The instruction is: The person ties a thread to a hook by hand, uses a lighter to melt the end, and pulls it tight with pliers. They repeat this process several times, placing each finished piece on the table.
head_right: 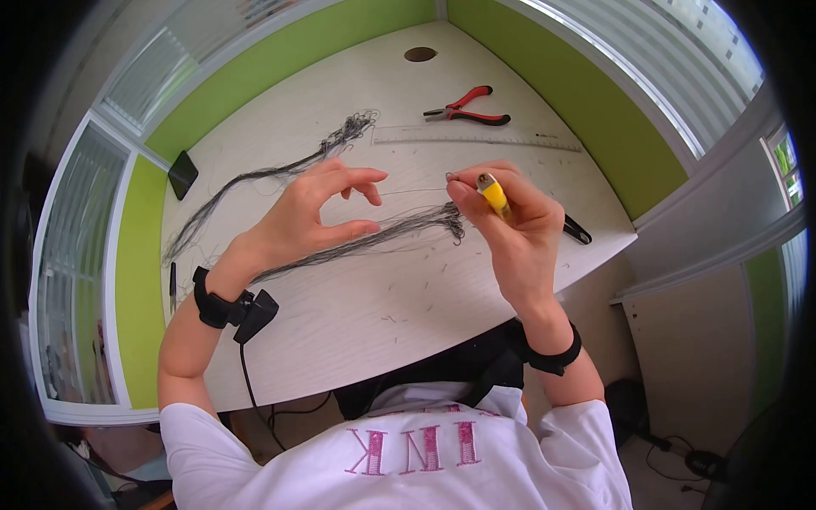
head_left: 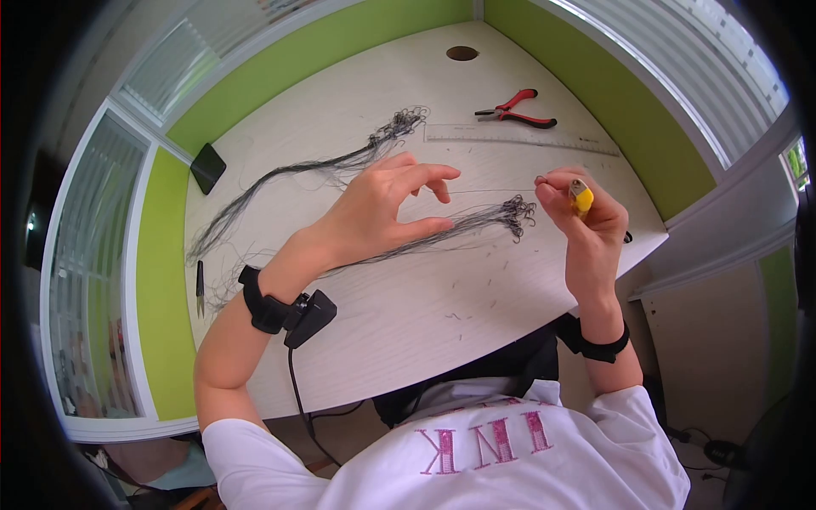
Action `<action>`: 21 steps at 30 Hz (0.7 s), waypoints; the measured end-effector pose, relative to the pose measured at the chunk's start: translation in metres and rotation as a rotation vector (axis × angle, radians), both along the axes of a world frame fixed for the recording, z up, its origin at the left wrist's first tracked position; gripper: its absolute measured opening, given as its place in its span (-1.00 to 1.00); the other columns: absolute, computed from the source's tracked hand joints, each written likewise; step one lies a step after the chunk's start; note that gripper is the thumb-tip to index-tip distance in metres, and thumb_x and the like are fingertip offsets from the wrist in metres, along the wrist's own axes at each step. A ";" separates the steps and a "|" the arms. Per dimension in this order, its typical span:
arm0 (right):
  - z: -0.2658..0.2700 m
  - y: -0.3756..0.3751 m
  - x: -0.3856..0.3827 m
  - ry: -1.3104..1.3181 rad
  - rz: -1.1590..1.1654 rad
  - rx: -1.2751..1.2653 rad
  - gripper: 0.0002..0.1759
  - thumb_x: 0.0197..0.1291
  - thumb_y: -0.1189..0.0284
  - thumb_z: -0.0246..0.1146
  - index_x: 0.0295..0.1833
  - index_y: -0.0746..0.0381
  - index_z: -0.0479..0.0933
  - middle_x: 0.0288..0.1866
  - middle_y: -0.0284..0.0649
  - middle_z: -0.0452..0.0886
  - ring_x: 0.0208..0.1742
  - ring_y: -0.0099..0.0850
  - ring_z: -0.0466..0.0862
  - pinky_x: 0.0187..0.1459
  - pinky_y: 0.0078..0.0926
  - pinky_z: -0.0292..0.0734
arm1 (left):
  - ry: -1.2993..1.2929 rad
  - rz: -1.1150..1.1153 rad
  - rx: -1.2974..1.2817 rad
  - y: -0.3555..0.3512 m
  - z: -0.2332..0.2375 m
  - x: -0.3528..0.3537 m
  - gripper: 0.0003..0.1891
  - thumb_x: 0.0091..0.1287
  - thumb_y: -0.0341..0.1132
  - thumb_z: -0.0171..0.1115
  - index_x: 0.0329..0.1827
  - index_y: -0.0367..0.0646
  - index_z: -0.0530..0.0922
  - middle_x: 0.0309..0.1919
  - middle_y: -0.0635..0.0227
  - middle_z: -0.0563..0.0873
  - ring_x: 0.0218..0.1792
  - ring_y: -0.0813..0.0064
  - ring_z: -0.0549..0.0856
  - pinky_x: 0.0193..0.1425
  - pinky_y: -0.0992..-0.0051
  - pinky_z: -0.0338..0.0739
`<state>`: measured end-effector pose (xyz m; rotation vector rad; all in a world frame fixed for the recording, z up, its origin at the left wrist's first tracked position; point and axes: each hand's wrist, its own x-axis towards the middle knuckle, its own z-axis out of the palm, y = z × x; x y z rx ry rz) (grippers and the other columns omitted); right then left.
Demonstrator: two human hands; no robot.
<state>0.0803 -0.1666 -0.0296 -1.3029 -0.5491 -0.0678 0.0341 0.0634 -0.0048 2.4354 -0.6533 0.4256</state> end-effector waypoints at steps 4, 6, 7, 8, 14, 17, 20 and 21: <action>0.005 -0.043 0.008 0.017 -0.121 0.320 -0.87 0.14 0.50 0.24 -0.23 0.34 0.57 -0.29 -0.29 0.53 -0.47 -0.67 0.30 -0.47 -0.71 0.13 | 0.172 0.219 0.024 0.040 -0.003 -0.014 -0.85 0.19 -0.47 0.23 -0.17 -0.19 0.61 -0.44 0.39 0.64 -0.37 0.62 0.58 -0.36 0.67 0.39; 0.008 -0.065 0.012 -0.030 -0.145 0.386 -0.84 0.17 0.48 0.22 -0.19 0.34 0.55 -0.29 -0.29 0.50 -0.49 -0.67 0.26 -0.50 -0.70 0.08 | 0.126 0.345 -0.088 0.059 0.004 -0.022 -0.89 0.23 -0.49 0.18 -0.21 -0.25 0.62 -0.43 0.41 0.65 -0.43 0.68 0.56 -0.38 0.70 0.38; 0.011 -0.076 0.013 -0.060 -0.152 0.478 -0.82 0.21 0.47 0.17 -0.13 0.34 0.51 -0.28 -0.29 0.47 -0.50 -0.66 0.25 -0.49 -0.71 0.09 | 0.095 0.383 -0.206 0.071 0.004 -0.026 -0.89 0.23 -0.47 0.19 -0.22 -0.26 0.62 -0.42 0.39 0.66 -0.44 0.68 0.56 -0.38 0.69 0.40; 0.013 -0.085 0.014 -0.089 -0.159 0.570 -0.80 0.25 0.47 0.12 -0.07 0.35 0.47 -0.26 -0.29 0.43 -0.50 -0.65 0.24 -0.49 -0.71 0.09 | 0.063 0.422 -0.325 0.082 0.004 -0.030 -0.89 0.22 -0.46 0.20 -0.23 -0.27 0.62 -0.42 0.37 0.66 -0.46 0.67 0.56 -0.38 0.68 0.42; 0.019 -0.109 0.015 -0.149 -0.017 0.705 -0.82 0.31 0.48 0.03 -0.05 0.34 0.41 -0.24 -0.26 0.36 -0.54 -0.63 0.21 -0.51 -0.68 0.12 | 0.022 0.479 -0.519 0.090 0.046 -0.078 -0.88 0.23 -0.50 0.17 -0.24 -0.36 0.60 -0.43 0.28 0.67 -0.41 0.59 0.63 -0.34 0.66 0.49; 0.016 -0.092 0.006 0.015 0.032 0.580 -0.83 0.26 0.49 0.07 -0.09 0.35 0.44 -0.24 -0.24 0.41 -0.57 -0.65 0.20 -0.51 -0.71 0.10 | 0.573 -0.095 -0.452 0.089 0.088 -0.128 -0.81 0.16 -0.49 0.26 -0.16 -0.34 0.61 -0.37 0.23 0.70 -0.51 0.57 0.63 -0.51 0.67 0.47; 0.012 -0.053 -0.020 0.271 0.070 0.183 -0.88 0.13 0.54 0.16 -0.23 0.35 0.53 -0.32 -0.22 0.54 -0.60 -0.70 0.19 -0.53 -0.75 0.06 | 1.037 -0.414 0.043 0.053 0.129 -0.138 -0.72 0.08 -0.52 0.31 -0.11 -0.31 0.62 -0.27 0.20 0.70 -0.55 0.56 0.62 -0.62 0.70 0.42; 0.010 -0.040 -0.027 0.358 0.204 0.106 -0.88 0.11 0.54 0.21 -0.23 0.34 0.56 -0.33 -0.26 0.57 -0.57 -0.72 0.22 -0.54 -0.74 0.05 | 1.039 -0.415 0.037 0.046 0.124 -0.135 -0.72 0.08 -0.52 0.31 -0.11 -0.31 0.62 -0.27 0.20 0.70 -0.55 0.56 0.62 -0.62 0.70 0.42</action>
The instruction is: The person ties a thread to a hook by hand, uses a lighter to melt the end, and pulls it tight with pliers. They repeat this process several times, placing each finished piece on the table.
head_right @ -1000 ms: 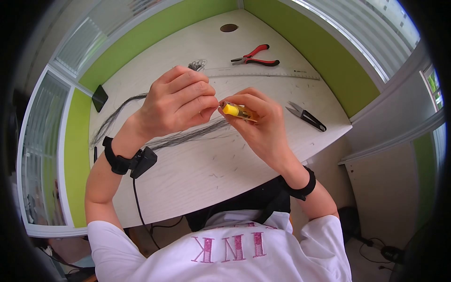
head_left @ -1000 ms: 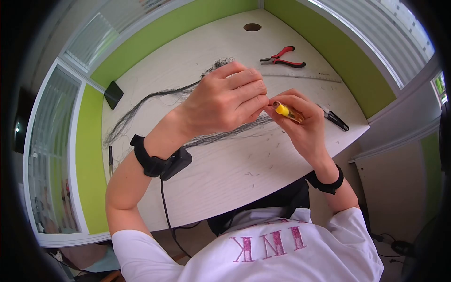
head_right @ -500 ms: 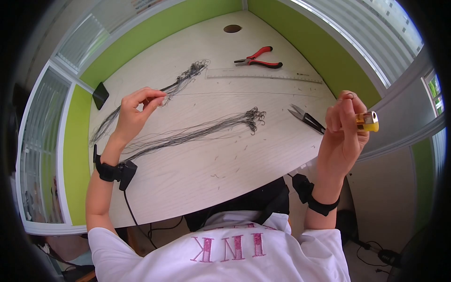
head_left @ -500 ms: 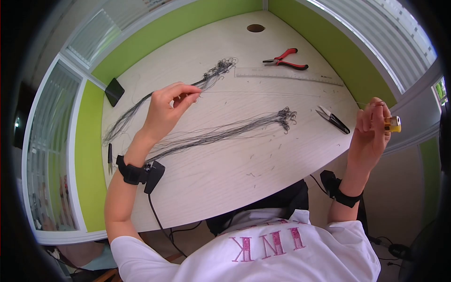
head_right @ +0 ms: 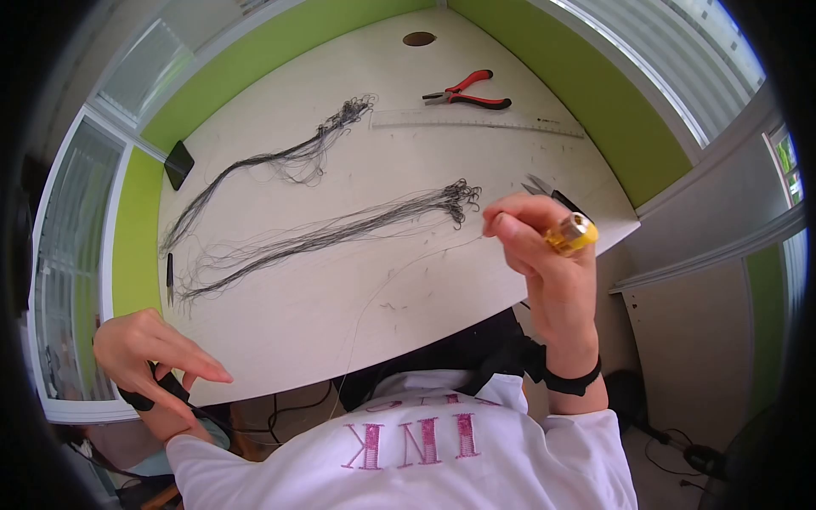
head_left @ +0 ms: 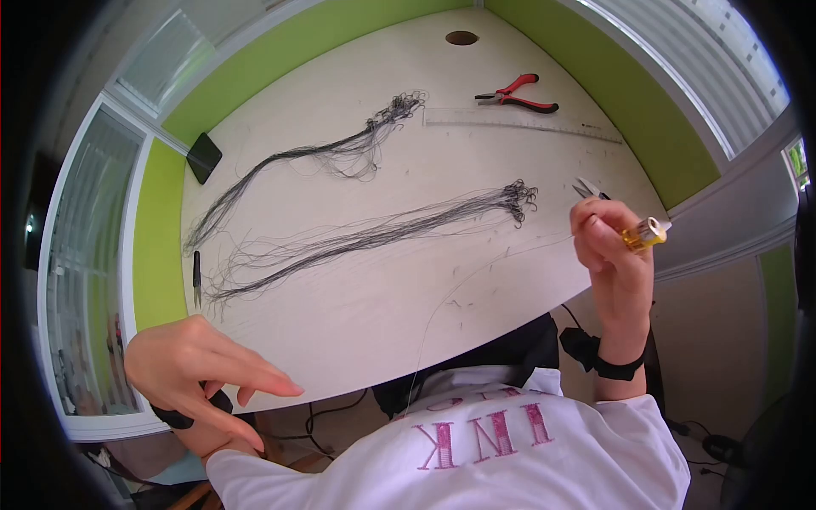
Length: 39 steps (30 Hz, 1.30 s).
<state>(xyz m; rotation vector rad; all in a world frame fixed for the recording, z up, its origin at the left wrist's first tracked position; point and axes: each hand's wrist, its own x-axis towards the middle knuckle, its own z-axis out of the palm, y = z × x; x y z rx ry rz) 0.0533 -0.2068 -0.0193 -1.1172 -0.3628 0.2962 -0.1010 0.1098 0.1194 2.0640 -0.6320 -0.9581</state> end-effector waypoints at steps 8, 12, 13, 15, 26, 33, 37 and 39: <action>-0.015 0.062 -0.029 0.275 0.383 0.095 -0.85 0.13 0.46 0.27 -0.21 0.29 0.62 -0.27 -0.40 0.56 -0.44 -0.73 0.31 -0.47 -0.74 0.08 | -0.008 1.059 -0.535 -0.061 -0.103 0.041 -0.85 0.22 -0.46 0.16 -0.18 -0.30 0.60 -0.28 0.29 0.65 -0.45 0.70 0.50 -0.49 0.73 0.35; -0.022 0.062 -0.027 0.296 0.388 0.109 -0.85 0.14 0.47 0.26 -0.19 0.28 0.63 -0.32 -0.43 0.51 -0.45 -0.72 0.31 -0.48 -0.72 0.06 | 0.212 1.019 -0.770 -0.087 -0.125 0.057 -0.79 0.28 -0.36 0.20 -0.10 -0.27 0.58 -0.32 0.44 0.65 -0.46 0.78 0.45 -0.51 0.76 0.31; -0.023 0.062 -0.026 0.291 0.381 0.121 -0.85 0.15 0.47 0.25 -0.18 0.28 0.62 -0.35 -0.44 0.48 -0.45 -0.72 0.31 -0.48 -0.71 0.06 | 0.211 1.017 -0.777 -0.089 -0.129 0.060 -0.79 0.28 -0.36 0.20 -0.10 -0.27 0.58 -0.32 0.44 0.65 -0.46 0.78 0.45 -0.51 0.76 0.31; -0.025 0.060 -0.025 0.286 0.374 0.131 -0.84 0.15 0.48 0.25 -0.17 0.29 0.62 -0.39 -0.46 0.45 -0.46 -0.72 0.31 -0.49 -0.70 0.05 | 0.304 1.002 -0.916 -0.092 -0.135 0.065 -0.79 0.28 -0.35 0.20 -0.08 -0.25 0.58 -0.36 0.48 0.62 -0.46 0.79 0.45 -0.54 0.77 0.27; -0.029 0.066 -0.023 0.240 0.313 0.075 -0.85 0.16 0.50 0.23 -0.18 0.28 0.63 -0.36 -0.43 0.46 -0.34 -0.63 0.44 -0.41 -0.71 0.14 | 0.401 1.064 -0.912 -0.087 -0.140 0.068 -0.79 0.27 -0.35 0.22 -0.10 -0.26 0.59 -0.38 0.47 0.63 -0.51 0.81 0.38 -0.57 0.78 0.22; -0.029 0.072 -0.027 0.157 0.272 0.021 -0.84 0.16 0.55 0.20 -0.14 0.29 0.62 -0.33 -0.42 0.48 -0.32 -0.62 0.45 -0.34 -0.73 0.23 | 0.265 1.099 -0.862 -0.084 -0.143 0.066 -0.83 0.21 -0.40 0.24 -0.19 -0.29 0.58 -0.39 0.33 0.63 -0.49 0.81 0.44 -0.58 0.80 0.22; -0.027 0.066 -0.023 0.203 0.198 -0.054 -0.83 0.15 0.58 0.20 -0.13 0.31 0.61 -0.33 -0.41 0.48 -0.32 -0.65 0.43 -0.32 -0.70 0.26 | -0.076 1.093 -0.698 -0.087 -0.141 0.066 -0.89 0.18 -0.46 0.24 -0.26 -0.29 0.57 -0.39 0.37 0.61 -0.42 0.77 0.51 -0.54 0.78 0.34; -0.026 0.065 -0.021 0.209 0.160 -0.065 -0.83 0.13 0.60 0.21 -0.14 0.31 0.61 -0.33 -0.40 0.48 -0.32 -0.65 0.42 -0.31 -0.68 0.27 | -0.233 1.044 -0.527 -0.085 -0.140 0.066 -0.92 0.16 -0.52 0.23 -0.30 -0.30 0.56 -0.38 0.39 0.60 -0.33 0.71 0.55 -0.45 0.75 0.46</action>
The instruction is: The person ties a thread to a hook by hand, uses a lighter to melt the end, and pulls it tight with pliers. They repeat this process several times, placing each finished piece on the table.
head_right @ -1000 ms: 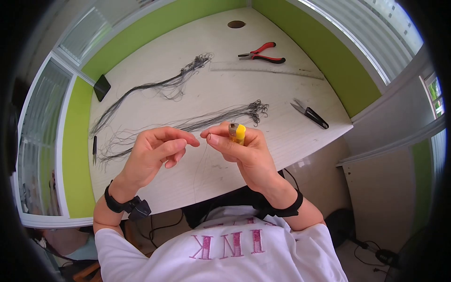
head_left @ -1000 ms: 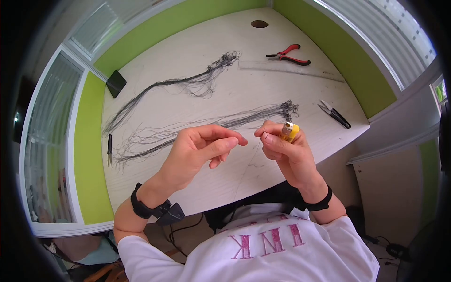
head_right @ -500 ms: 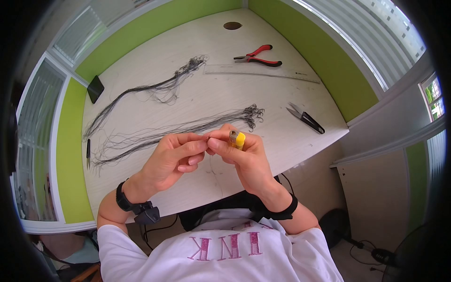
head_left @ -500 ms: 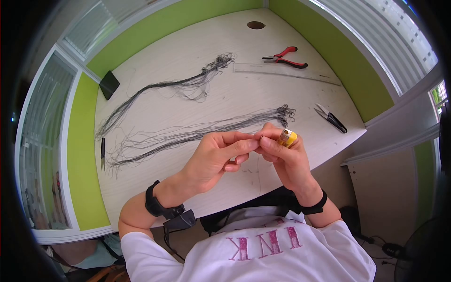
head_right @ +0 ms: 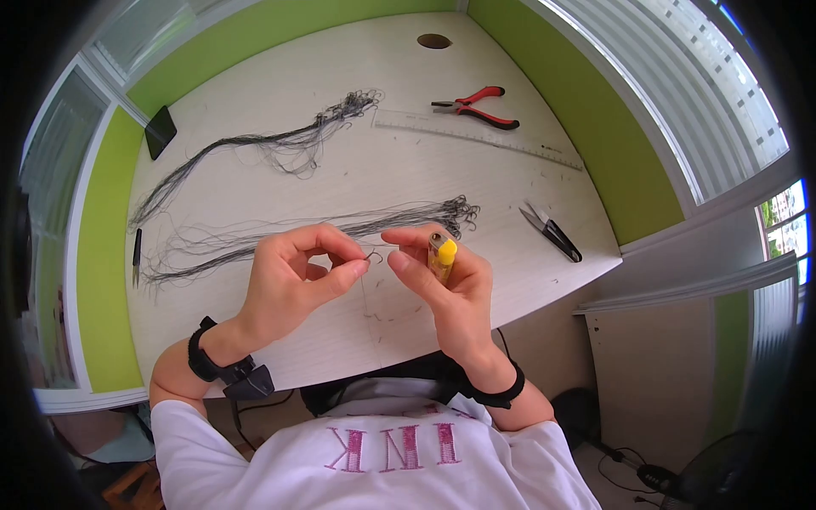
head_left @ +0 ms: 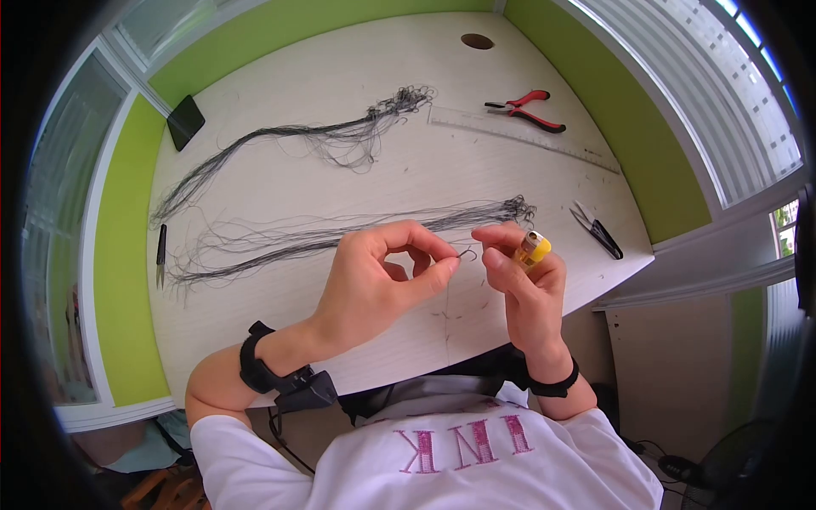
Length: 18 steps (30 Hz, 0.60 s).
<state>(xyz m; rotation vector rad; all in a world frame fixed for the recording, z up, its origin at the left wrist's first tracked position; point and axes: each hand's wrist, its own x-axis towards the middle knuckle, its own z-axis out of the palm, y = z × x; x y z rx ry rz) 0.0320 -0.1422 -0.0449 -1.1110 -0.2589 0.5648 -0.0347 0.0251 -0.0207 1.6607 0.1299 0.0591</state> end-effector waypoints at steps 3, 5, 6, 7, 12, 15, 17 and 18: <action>0.002 0.001 0.004 -0.384 -0.027 -0.151 -0.85 0.08 0.62 0.24 -0.19 0.31 0.60 -0.34 -0.38 0.49 -0.32 -0.64 0.42 -0.32 -0.70 0.27 | 0.018 -0.018 0.025 0.000 0.002 0.001 -0.93 0.15 -0.55 0.23 -0.31 -0.31 0.56 -0.35 0.39 0.60 -0.29 0.68 0.56 -0.36 0.73 0.53; -0.003 0.002 0.007 -0.568 -0.033 -0.171 -0.86 0.06 0.63 0.26 -0.22 0.31 0.59 -0.36 -0.36 0.50 -0.35 -0.63 0.43 -0.35 -0.73 0.26 | 0.029 -0.018 -0.025 0.000 0.000 0.001 -0.93 0.16 -0.54 0.23 -0.30 -0.30 0.56 -0.34 0.40 0.60 -0.29 0.69 0.56 -0.36 0.74 0.51; -0.003 0.002 0.008 -0.566 -0.034 -0.173 -0.86 0.06 0.63 0.26 -0.22 0.31 0.59 -0.36 -0.36 0.50 -0.35 -0.63 0.43 -0.35 -0.73 0.26 | 0.035 -0.014 -0.072 0.000 0.000 0.001 -0.92 0.16 -0.53 0.24 -0.30 -0.30 0.56 -0.34 0.40 0.60 -0.29 0.70 0.56 -0.37 0.74 0.50; -0.004 0.002 0.009 -0.580 -0.029 -0.173 -0.87 0.07 0.63 0.25 -0.23 0.30 0.59 -0.36 -0.36 0.50 -0.36 -0.63 0.43 -0.37 -0.73 0.26 | 0.036 -0.014 -0.073 0.000 0.000 0.001 -0.92 0.16 -0.53 0.24 -0.30 -0.30 0.56 -0.34 0.40 0.60 -0.29 0.70 0.56 -0.37 0.74 0.50; 0.000 0.001 0.011 -0.628 -0.011 -0.237 -0.88 0.06 0.61 0.26 -0.24 0.28 0.60 -0.37 -0.37 0.50 -0.39 -0.62 0.44 -0.43 -0.72 0.27 | 0.145 -0.056 -0.153 0.002 0.003 0.001 -0.89 0.17 -0.49 0.26 -0.27 -0.30 0.56 -0.31 0.38 0.60 -0.28 0.69 0.57 -0.36 0.73 0.47; 0.004 0.002 0.011 -0.694 -0.023 -0.302 -0.84 0.02 0.60 0.28 -0.23 0.24 0.61 -0.36 -0.37 0.49 -0.41 -0.63 0.44 -0.44 -0.72 0.27 | 0.129 -0.041 -0.138 0.003 -0.002 0.002 -0.89 0.18 -0.51 0.25 -0.25 -0.30 0.56 -0.30 0.36 0.60 -0.26 0.67 0.58 -0.31 0.72 0.50; 0.001 0.002 0.013 -0.807 -0.049 -0.277 -0.74 -0.09 0.63 0.32 -0.21 0.20 0.63 -0.35 -0.36 0.48 -0.44 -0.60 0.43 -0.46 -0.71 0.28 | 0.121 -0.048 -0.137 0.003 -0.004 0.002 -0.90 0.18 -0.52 0.24 -0.25 -0.30 0.55 -0.30 0.35 0.61 -0.25 0.65 0.59 -0.27 0.71 0.51; -0.001 0.003 0.013 -0.806 -0.050 -0.277 -0.74 -0.09 0.63 0.32 -0.21 0.20 0.63 -0.35 -0.36 0.48 -0.44 -0.60 0.43 -0.46 -0.71 0.28 | 0.114 -0.055 -0.136 0.003 -0.004 0.002 -0.90 0.18 -0.53 0.24 -0.25 -0.30 0.55 -0.30 0.34 0.61 -0.24 0.64 0.60 -0.24 0.69 0.53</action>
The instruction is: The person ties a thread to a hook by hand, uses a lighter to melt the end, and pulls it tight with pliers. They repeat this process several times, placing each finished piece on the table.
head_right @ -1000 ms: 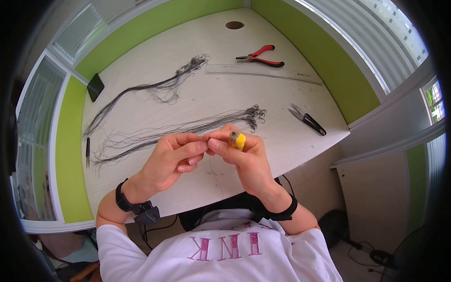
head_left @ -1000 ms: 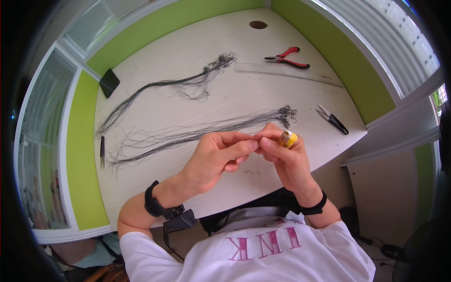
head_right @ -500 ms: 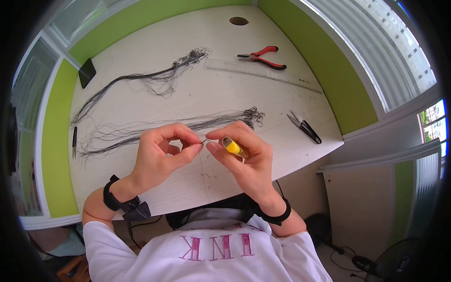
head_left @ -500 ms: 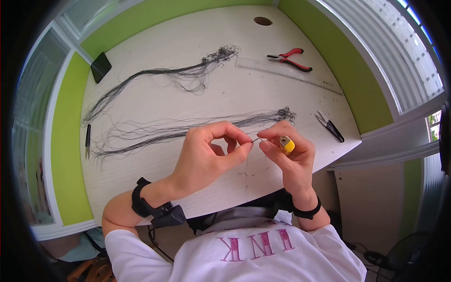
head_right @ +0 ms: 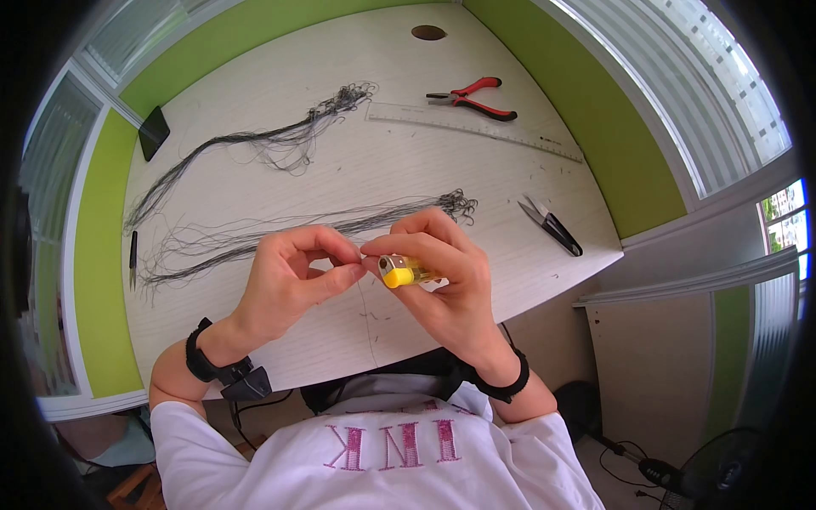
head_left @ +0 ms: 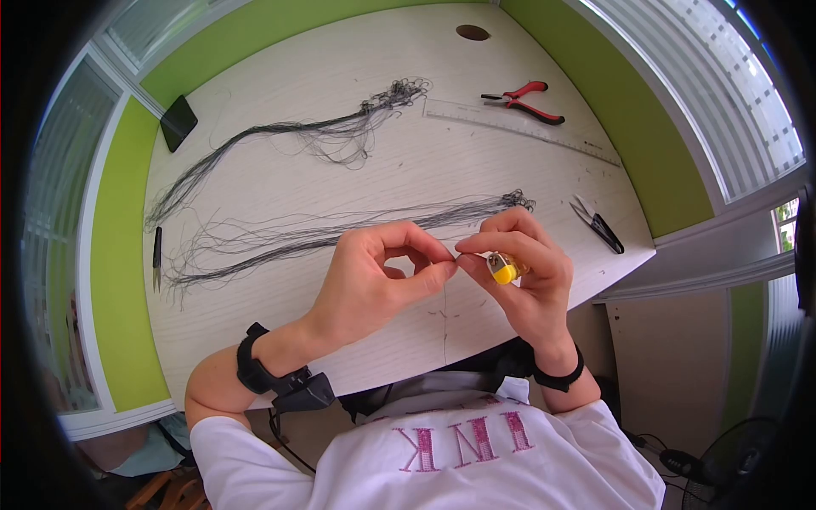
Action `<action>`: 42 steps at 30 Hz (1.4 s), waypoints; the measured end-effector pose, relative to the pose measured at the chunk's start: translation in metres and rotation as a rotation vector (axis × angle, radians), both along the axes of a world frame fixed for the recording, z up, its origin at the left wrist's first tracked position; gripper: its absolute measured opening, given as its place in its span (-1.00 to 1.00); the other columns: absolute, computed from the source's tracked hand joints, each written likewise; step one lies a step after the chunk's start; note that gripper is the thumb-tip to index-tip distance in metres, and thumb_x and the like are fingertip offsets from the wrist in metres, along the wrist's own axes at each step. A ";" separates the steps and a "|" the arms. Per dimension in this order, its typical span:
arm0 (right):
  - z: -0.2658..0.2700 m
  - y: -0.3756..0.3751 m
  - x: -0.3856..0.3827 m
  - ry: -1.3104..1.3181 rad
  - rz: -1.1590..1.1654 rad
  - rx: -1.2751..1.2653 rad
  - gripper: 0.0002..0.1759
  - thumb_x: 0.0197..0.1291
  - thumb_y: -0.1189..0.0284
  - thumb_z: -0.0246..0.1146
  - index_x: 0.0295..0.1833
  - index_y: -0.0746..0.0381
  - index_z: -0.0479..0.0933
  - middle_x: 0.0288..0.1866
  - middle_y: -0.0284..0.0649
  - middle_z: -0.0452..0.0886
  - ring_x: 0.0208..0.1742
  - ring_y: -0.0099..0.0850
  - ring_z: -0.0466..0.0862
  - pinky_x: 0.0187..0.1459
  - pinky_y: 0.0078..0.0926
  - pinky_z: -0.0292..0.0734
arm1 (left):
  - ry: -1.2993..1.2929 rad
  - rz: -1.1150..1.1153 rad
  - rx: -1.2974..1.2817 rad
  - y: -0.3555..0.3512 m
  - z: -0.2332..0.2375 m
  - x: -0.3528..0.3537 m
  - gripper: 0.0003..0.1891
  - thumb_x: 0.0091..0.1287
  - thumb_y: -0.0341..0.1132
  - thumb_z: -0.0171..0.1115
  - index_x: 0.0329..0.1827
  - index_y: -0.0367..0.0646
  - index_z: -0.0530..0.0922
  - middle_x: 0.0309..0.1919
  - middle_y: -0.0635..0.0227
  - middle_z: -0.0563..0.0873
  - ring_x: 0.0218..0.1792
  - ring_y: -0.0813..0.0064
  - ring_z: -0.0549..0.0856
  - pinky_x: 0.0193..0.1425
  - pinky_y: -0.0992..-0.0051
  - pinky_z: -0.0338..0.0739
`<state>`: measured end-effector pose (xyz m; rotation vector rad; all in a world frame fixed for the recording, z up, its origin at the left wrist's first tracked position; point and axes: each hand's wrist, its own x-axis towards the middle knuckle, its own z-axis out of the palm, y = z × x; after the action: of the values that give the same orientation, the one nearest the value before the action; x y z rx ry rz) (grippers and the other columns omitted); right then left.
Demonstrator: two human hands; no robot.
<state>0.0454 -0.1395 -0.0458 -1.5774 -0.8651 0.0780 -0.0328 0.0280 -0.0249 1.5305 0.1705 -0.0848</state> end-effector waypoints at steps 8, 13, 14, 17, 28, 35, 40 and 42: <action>-0.004 0.001 -0.001 -0.326 -0.126 -0.006 -0.63 -0.28 0.72 0.34 -0.24 0.18 0.66 -0.33 -0.34 0.45 -0.55 -0.67 0.39 -0.58 -0.71 0.28 | -0.020 0.014 -0.038 0.000 -0.004 0.000 -0.95 0.18 -0.57 0.21 -0.32 -0.29 0.53 -0.30 0.35 0.59 -0.23 0.62 0.60 -0.18 0.66 0.57; -0.002 0.005 -0.006 -0.271 -0.133 0.032 -0.67 -0.24 0.71 0.34 -0.26 0.21 0.64 -0.33 -0.33 0.45 -0.52 -0.62 0.43 -0.55 -0.70 0.32 | -0.055 0.068 0.070 -0.005 -0.002 -0.001 -0.95 0.15 -0.58 0.22 -0.38 -0.25 0.53 -0.32 0.38 0.59 -0.28 0.69 0.57 -0.36 0.74 0.51; -0.002 0.005 -0.007 -0.269 -0.132 0.027 -0.69 -0.22 0.71 0.34 -0.26 0.22 0.63 -0.32 -0.32 0.45 -0.49 -0.60 0.45 -0.54 -0.69 0.34 | -0.149 0.127 0.142 -0.006 -0.003 -0.001 -0.95 0.12 -0.52 0.25 -0.42 -0.22 0.54 -0.39 0.44 0.60 -0.38 0.74 0.55 -0.47 0.75 0.43; -0.001 0.006 -0.009 -0.103 -0.061 0.016 -0.76 -0.15 0.68 0.34 -0.27 0.26 0.60 -0.31 -0.29 0.45 -0.38 -0.53 0.49 -0.42 -0.67 0.39 | -0.300 0.207 0.262 -0.009 -0.003 -0.002 -0.93 0.06 -0.49 0.30 -0.47 -0.18 0.55 -0.48 0.49 0.61 -0.50 0.78 0.53 -0.61 0.75 0.34; 0.008 0.005 -0.005 0.379 0.047 0.078 -0.91 0.06 0.60 0.27 -0.28 0.36 0.55 -0.27 -0.32 0.46 -0.27 -0.60 0.46 -0.25 -0.68 0.36 | -0.473 0.234 0.487 -0.009 -0.003 -0.002 -0.90 -0.02 -0.55 0.32 -0.51 -0.19 0.54 -0.48 0.45 0.60 -0.54 0.71 0.54 -0.66 0.72 0.31; 0.006 0.003 -0.001 0.499 0.082 0.090 -0.95 0.07 0.62 0.24 -0.33 0.39 0.52 -0.32 -0.32 0.45 -0.30 -0.62 0.45 -0.24 -0.69 0.35 | -0.350 0.147 0.391 -0.010 -0.002 0.000 -0.91 0.04 -0.49 0.32 -0.40 -0.22 0.57 -0.41 0.44 0.64 -0.47 0.69 0.56 -0.58 0.72 0.40; 0.012 -0.001 0.003 0.476 0.066 0.040 -0.92 0.04 0.60 0.26 -0.40 0.38 0.50 -0.37 -0.34 0.44 -0.34 -0.63 0.42 -0.29 -0.69 0.31 | -0.179 0.085 0.216 -0.004 0.005 0.001 -0.82 0.13 -0.50 0.27 -0.19 -0.25 0.58 -0.27 0.41 0.64 -0.31 0.71 0.57 -0.37 0.74 0.48; 0.012 -0.001 0.003 0.450 0.073 0.015 -0.91 0.03 0.59 0.27 -0.42 0.37 0.49 -0.39 -0.34 0.44 -0.35 -0.63 0.41 -0.31 -0.69 0.29 | -0.122 0.028 0.127 -0.003 0.005 0.002 -0.80 0.17 -0.50 0.25 -0.14 -0.30 0.59 -0.23 0.36 0.65 -0.29 0.70 0.58 -0.37 0.75 0.49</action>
<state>0.0488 -0.1406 -0.0339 -1.4362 -0.5656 0.4596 -0.0307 0.0252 -0.0201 1.6542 0.1017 0.0421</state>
